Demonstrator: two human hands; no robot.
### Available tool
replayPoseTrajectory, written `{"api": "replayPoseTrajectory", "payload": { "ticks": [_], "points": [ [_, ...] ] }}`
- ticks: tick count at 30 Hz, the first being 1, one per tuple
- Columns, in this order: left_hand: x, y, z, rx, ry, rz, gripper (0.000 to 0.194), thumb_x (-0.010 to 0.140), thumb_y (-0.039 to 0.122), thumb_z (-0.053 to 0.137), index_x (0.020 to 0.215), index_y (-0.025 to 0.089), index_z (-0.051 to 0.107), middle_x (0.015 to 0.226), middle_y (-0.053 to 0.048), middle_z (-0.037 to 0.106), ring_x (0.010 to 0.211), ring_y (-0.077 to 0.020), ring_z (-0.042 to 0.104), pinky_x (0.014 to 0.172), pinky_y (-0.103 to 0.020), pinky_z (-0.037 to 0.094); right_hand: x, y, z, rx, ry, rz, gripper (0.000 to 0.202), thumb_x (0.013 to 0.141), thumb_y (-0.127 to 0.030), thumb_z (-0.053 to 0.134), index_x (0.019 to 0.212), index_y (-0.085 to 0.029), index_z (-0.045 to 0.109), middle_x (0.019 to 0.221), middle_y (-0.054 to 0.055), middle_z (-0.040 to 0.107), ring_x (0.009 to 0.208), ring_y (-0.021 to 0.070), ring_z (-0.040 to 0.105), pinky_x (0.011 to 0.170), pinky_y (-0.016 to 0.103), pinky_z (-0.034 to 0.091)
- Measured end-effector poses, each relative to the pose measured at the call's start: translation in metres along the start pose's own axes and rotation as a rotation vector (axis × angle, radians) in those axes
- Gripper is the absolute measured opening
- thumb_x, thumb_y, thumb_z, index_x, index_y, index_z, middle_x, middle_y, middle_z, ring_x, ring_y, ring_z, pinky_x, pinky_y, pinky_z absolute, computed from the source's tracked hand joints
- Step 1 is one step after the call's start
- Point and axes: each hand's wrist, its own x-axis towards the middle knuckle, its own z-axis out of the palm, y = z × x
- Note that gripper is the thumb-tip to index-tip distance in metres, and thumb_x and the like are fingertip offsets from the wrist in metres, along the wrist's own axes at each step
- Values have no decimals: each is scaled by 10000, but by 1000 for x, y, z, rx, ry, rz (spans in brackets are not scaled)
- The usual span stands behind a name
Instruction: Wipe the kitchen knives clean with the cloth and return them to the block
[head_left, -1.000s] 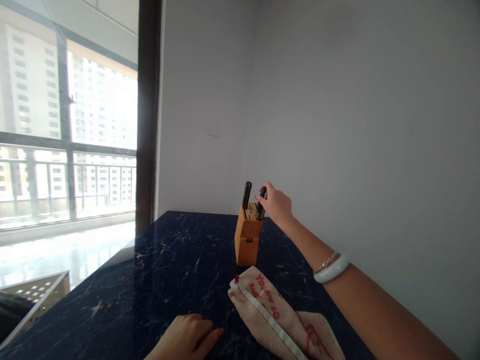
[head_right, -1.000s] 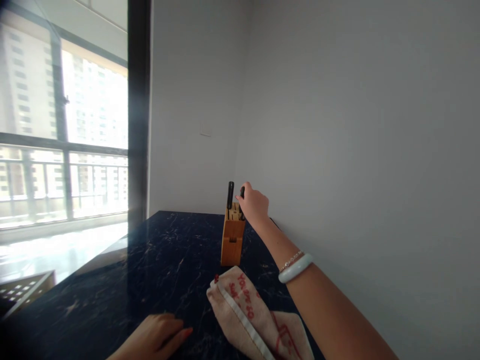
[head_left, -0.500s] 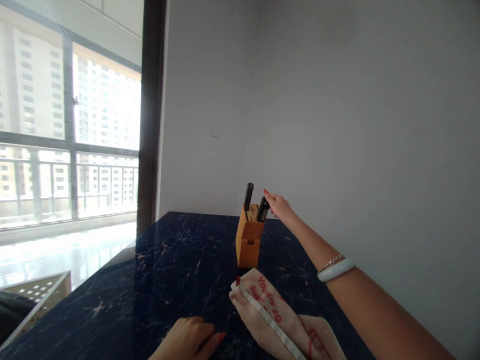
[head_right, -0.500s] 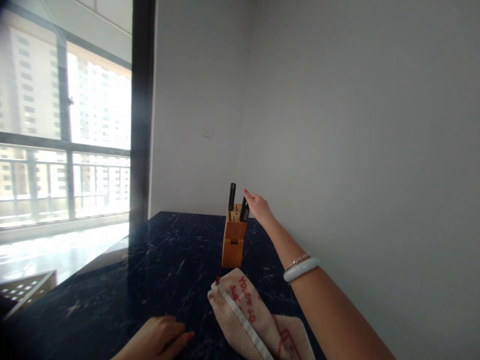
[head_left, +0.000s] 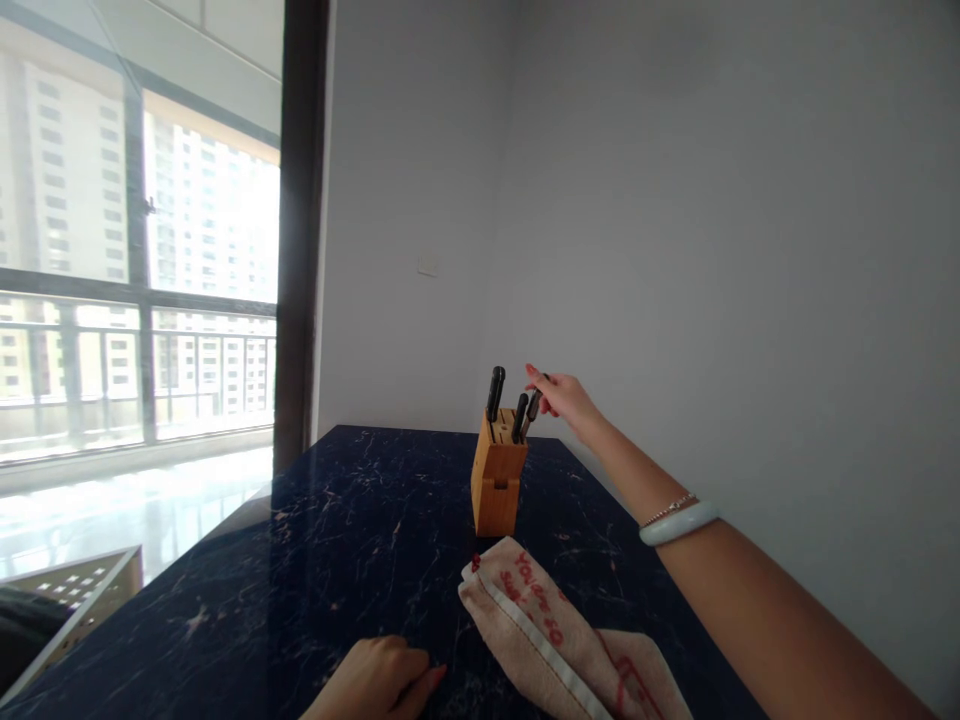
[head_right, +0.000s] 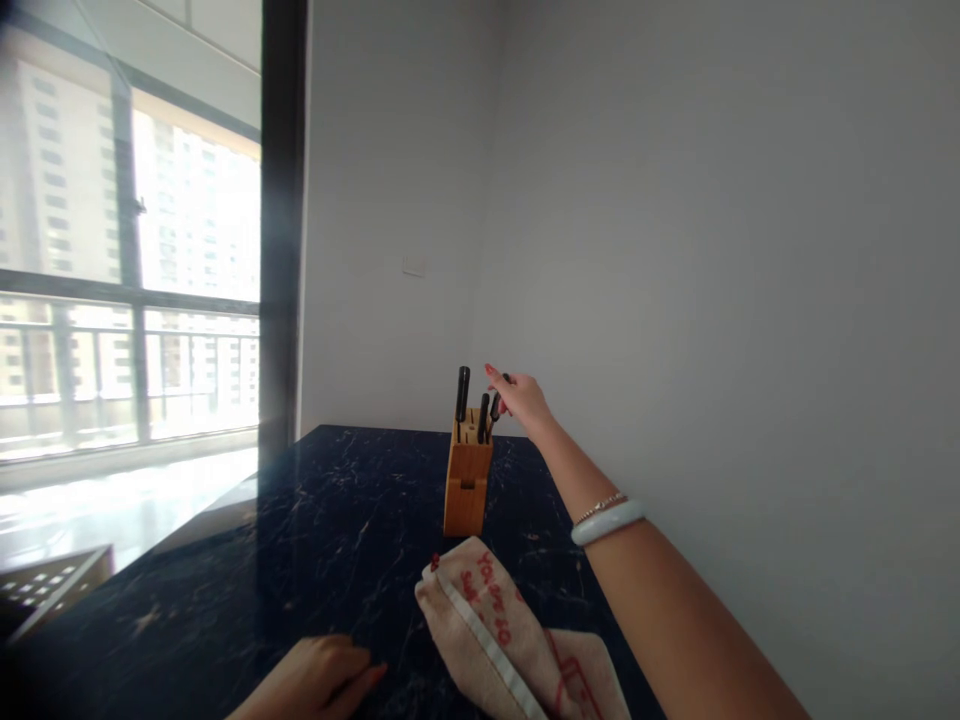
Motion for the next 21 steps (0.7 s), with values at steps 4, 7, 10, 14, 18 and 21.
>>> {"api": "replayPoseTrajectory", "payload": {
  "ticks": [4, 7, 10, 14, 18, 21],
  "points": [
    [-1, -2, 3, -14, 29, 7, 503, 907, 406, 232, 644, 199, 607, 614, -22, 637, 551, -114, 572, 492, -240, 244, 3, -48, -28, -128, 271, -257, 393, 739, -524, 529, 657, -151, 623, 386, -63, 398, 388, 74, 373, 422, 206, 270],
    [-2, -2, 4, -38, 36, -5, 512, 905, 419, 228, 639, 199, 606, 609, -16, 631, 556, -113, 565, 505, -239, 249, -17, -91, -48, -217, 661, -612, 373, 834, -414, 429, 661, -146, 623, 507, -23, 494, 483, 84, 449, 480, 218, 318],
    [-1, -2, 6, -65, 32, -31, 531, 902, 438, 219, 627, 198, 605, 602, -11, 625, 563, -111, 561, 515, -235, 255, -51, -118, -56, -161, 863, -807, 349, 871, -337, 378, 669, -160, 600, 603, 19, 557, 554, 91, 497, 525, 225, 361],
    [-1, -1, 7, -92, 22, -63, 550, 898, 456, 206, 618, 195, 601, 607, -10, 629, 566, -112, 560, 523, -233, 261, -97, -113, -40, 22, 864, -724, 270, 862, -337, 418, 700, -183, 570, 635, 5, 562, 474, 81, 453, 451, 219, 342],
    [1, 4, 0, -251, 1, -97, 573, 884, 498, 213, 595, 186, 596, 592, -1, 619, 566, -101, 547, 555, -205, 314, -133, -64, 2, 236, 522, -381, 250, 846, -400, 439, 785, -200, 576, 480, -55, 466, 382, 79, 410, 374, 198, 334],
    [5, 8, -8, -510, -40, -123, 575, 880, 513, 211, 673, 176, 628, 610, 3, 625, 577, -95, 556, 593, -183, 371, -158, -16, 42, 423, 246, -51, 289, 826, -458, 440, 833, -195, 561, 492, -43, 518, 432, 105, 507, 435, 220, 425]
  ]
}}
